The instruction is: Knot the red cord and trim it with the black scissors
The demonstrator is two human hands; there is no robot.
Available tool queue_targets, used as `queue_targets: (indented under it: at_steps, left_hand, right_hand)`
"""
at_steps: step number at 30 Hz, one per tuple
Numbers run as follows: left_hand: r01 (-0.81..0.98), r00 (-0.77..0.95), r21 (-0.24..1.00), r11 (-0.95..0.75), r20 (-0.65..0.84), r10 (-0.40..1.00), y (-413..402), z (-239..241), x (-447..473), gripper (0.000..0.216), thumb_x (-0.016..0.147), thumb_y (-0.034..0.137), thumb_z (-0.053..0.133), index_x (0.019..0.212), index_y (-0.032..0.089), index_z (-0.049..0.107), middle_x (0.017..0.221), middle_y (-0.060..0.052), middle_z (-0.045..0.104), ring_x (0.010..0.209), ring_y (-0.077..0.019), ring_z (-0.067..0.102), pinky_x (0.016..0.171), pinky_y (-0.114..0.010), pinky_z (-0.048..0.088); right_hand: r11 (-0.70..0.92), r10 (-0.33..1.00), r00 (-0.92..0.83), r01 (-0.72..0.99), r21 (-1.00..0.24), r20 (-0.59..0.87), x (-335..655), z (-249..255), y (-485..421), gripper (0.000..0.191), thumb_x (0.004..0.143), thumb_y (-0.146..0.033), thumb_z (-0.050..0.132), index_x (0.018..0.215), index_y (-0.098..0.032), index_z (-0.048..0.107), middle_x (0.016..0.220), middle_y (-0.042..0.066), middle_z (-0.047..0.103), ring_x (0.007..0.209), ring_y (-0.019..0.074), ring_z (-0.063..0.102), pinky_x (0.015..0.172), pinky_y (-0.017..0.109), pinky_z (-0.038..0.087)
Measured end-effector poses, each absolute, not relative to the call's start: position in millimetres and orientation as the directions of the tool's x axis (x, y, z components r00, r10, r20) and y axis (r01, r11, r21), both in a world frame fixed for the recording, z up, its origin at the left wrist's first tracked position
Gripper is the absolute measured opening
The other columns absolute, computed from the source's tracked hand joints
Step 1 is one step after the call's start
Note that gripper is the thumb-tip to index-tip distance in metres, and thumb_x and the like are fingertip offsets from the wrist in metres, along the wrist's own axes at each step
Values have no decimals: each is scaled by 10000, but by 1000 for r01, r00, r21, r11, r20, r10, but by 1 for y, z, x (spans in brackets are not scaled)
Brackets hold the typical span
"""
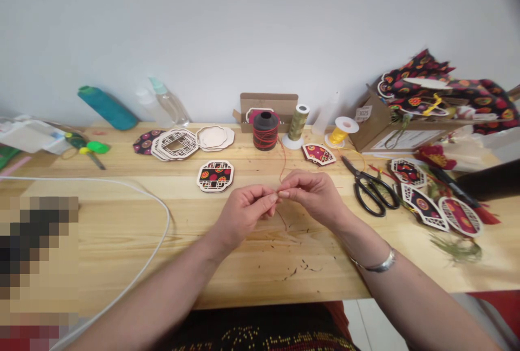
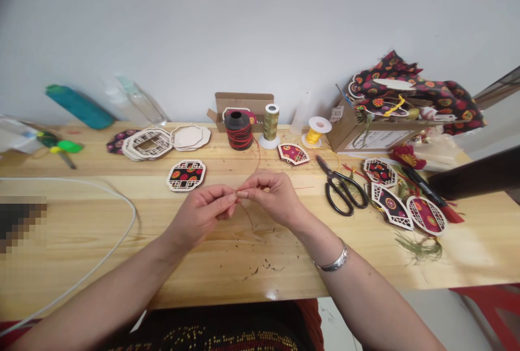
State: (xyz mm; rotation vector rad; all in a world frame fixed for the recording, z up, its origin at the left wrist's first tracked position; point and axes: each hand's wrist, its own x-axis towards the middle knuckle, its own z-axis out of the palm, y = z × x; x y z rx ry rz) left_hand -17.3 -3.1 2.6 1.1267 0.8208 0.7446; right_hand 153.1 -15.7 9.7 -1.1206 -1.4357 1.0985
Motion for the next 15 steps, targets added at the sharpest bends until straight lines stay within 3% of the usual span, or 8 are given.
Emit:
queue_targets:
  at_steps: [5, 10, 15]
  left_hand:
    - [-90, 502, 951, 294, -212, 838, -4, 0, -16, 169, 767, 297, 645, 703, 141, 666, 570, 23, 530, 518, -72, 408, 505, -224, 327]
    - [-96, 491, 937, 335, -248, 835, -4, -1, -15, 157, 755, 293, 658, 807, 153, 707, 591, 21, 549, 541, -74, 449, 508, -211, 347]
    - [61, 442, 978, 198, -204, 873, -3, 5, -16, 127, 768, 270, 640, 785, 162, 705, 607, 16, 583, 548, -83, 471, 525, -215, 380]
  right_hand:
    - [307, 952, -73, 262, -915, 298, 153, 10, -17, 120, 747, -243, 705, 638, -206, 673, 648, 5, 650, 672, 144, 566, 675, 304, 440]
    - [320, 947, -56, 295, -901, 318, 153, 6, -18, 102, 753, -192, 686, 657, -202, 654, 663, 0, 643, 680, 143, 561, 666, 295, 432]
    - [294, 954, -33, 288, -911, 297, 152, 5, -18, 114, 759, -208, 676, 651, -194, 642, 665, 4, 632, 661, 138, 558, 644, 288, 433]
